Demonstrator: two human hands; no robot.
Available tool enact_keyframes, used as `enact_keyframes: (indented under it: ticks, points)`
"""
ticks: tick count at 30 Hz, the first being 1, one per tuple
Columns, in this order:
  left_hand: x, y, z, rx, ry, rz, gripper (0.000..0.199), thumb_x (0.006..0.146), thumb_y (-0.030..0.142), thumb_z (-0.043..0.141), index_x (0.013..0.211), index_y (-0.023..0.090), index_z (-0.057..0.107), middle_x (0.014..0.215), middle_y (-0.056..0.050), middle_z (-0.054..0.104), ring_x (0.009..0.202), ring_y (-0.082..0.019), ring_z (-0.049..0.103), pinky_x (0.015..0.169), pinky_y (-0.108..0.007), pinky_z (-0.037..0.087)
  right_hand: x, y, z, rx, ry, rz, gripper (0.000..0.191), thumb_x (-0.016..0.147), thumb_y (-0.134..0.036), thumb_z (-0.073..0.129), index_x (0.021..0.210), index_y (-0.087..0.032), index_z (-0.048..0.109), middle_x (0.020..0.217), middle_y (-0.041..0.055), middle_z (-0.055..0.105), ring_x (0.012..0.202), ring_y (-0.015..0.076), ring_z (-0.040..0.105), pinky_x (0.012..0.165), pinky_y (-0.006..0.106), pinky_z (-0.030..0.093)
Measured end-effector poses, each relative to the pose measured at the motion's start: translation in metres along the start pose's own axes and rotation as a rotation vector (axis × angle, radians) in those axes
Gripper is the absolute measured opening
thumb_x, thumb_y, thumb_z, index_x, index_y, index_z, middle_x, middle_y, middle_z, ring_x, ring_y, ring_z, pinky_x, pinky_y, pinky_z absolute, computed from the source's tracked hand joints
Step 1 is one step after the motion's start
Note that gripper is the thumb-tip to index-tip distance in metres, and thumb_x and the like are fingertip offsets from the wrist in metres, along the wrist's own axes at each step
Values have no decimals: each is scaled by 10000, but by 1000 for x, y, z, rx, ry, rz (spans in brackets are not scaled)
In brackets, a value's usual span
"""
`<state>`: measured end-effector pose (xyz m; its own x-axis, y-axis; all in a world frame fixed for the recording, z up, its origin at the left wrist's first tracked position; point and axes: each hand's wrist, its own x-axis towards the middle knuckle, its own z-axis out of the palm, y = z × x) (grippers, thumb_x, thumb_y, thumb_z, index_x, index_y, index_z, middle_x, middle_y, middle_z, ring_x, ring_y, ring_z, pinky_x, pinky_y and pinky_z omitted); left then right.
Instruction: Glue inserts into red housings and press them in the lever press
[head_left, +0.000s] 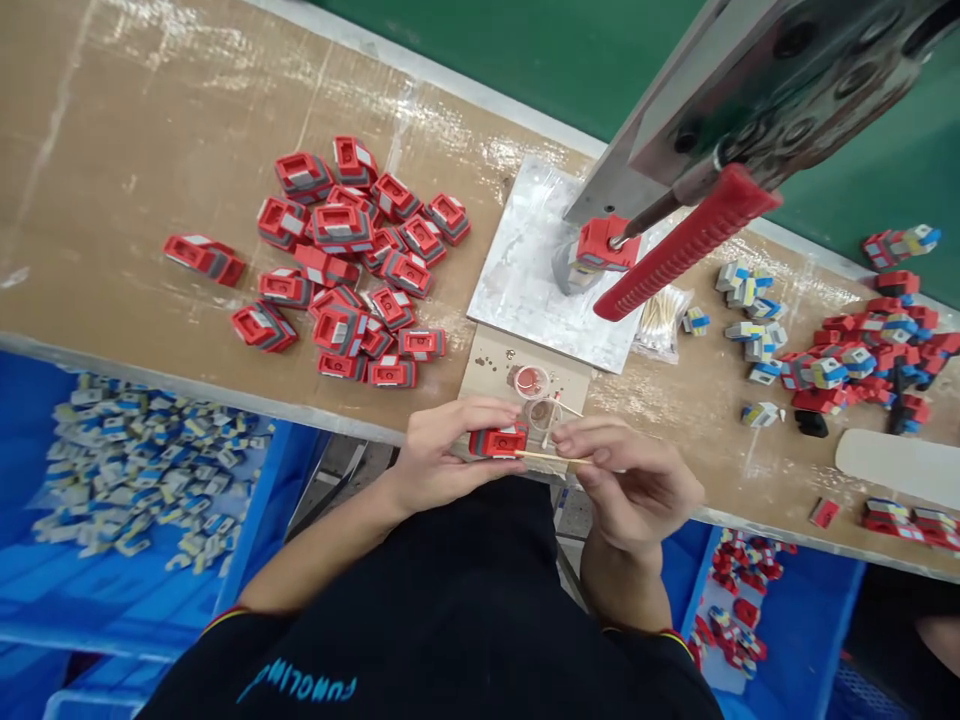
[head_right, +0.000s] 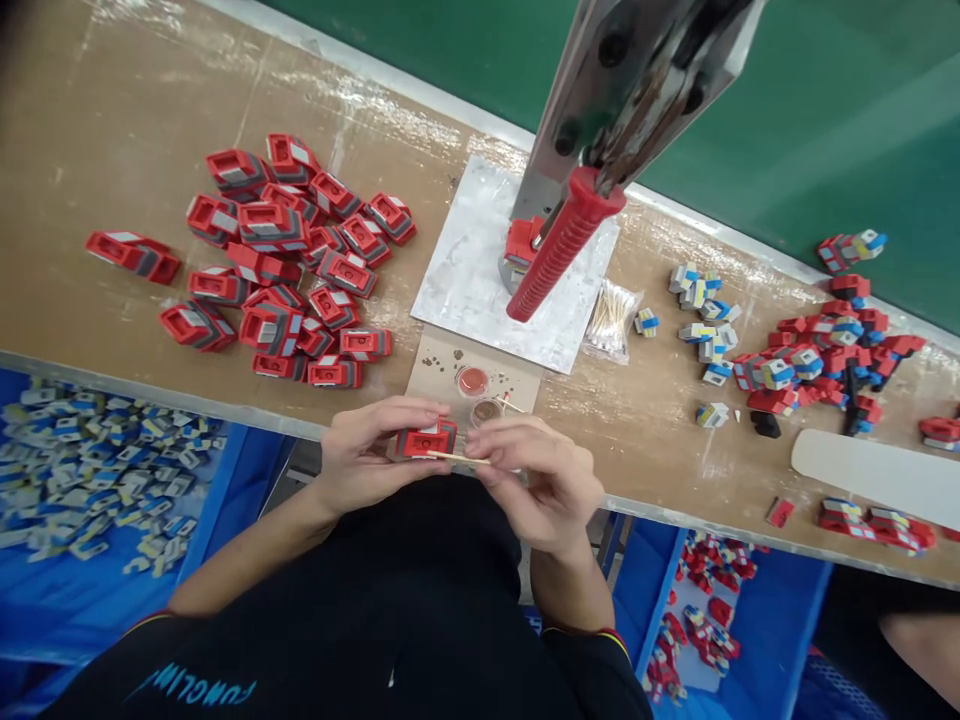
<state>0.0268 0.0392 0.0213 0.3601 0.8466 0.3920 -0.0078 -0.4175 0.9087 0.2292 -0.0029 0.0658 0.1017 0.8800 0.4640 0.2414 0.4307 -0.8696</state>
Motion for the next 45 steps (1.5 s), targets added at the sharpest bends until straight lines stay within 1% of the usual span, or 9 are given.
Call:
enact_keyframes:
  ticks: [5, 10, 14, 20, 25, 31, 38, 43, 45]
  points:
    - [0, 5, 4, -25, -10, -1, 436, 841, 322, 944, 1236, 242, 777, 1117, -105, 872, 1029, -247, 860, 923, -344, 726, -2, 0, 17, 161, 12, 104, 44, 1034, -223, 725, 1045, -252, 694, 821, 16, 827, 840, 260, 867, 730, 420, 752]
    - [1, 6, 5, -29, 2, 7, 451, 834, 302, 954, 1249, 255, 784, 1141, -91, 871, 1025, -245, 860, 918, -341, 727, -5, 0, 17, 112, 8, 102, 62, 1025, -227, 740, 1040, -259, 689, 817, 11, 827, 828, 260, 868, 721, 408, 751]
    - [2, 6, 5, -36, -11, 20, 461, 837, 279, 948, 1265, 242, 779, 1140, -101, 871, 1050, -249, 858, 948, -344, 723, -9, 0, 14, 96, -1, 84, 126, 995, -156, 758, 1061, -246, 701, 850, 26, 840, 870, 270, 871, 739, 417, 760]
    - [5, 5, 5, -48, -19, 107, 448, 845, 295, 944, 1228, 142, 769, 1110, -165, 868, 1054, -252, 858, 962, -312, 708, -13, 3, 15, 1, 65, -43, 212, 954, -86, 781, 1099, -224, 713, 880, 22, 850, 817, 239, 869, 743, 383, 771]
    - [4, 5, 4, -27, -24, 81, 424, 859, 290, 935, 1227, 159, 769, 1095, -154, 869, 1034, -250, 858, 945, -320, 712, -9, -2, 15, -142, 36, -148, 205, 969, -78, 750, 1112, -221, 721, 860, 21, 852, 813, 247, 869, 703, 391, 764]
    - [1, 7, 2, 43, -5, 45, 386, 859, 303, 936, 1181, 160, 778, 1076, -144, 870, 982, -237, 862, 927, -301, 711, -8, -18, 7, -368, -70, -237, 244, 921, 27, 743, 1055, -177, 734, 925, 47, 878, 838, 222, 867, 696, 349, 721]
    - [0, 10, 0, 89, 4, 55, 355, 860, 290, 935, 1148, 148, 783, 1055, -143, 873, 951, -224, 863, 907, -277, 709, -7, -28, 2, -450, -104, -211, 236, 907, 28, 761, 1008, -185, 743, 926, 44, 879, 765, 192, 831, 620, 319, 644]
    - [-2, 8, -7, 100, 26, 5, 398, 814, 279, 969, 1162, 179, 803, 1073, -117, 875, 957, -232, 863, 908, -299, 713, 0, -17, -15, -431, 79, -191, 228, 893, 14, 779, 943, -205, 739, 799, 12, 830, 662, 175, 768, 586, 318, 604]
    - [-4, 6, -11, 98, 33, -39, 410, 808, 291, 972, 1167, 182, 808, 1091, -125, 873, 968, -238, 862, 906, -309, 712, 2, -7, -22, -476, 31, -197, 267, 864, 28, 804, 973, -209, 743, 802, 12, 824, 671, 176, 759, 590, 312, 591]
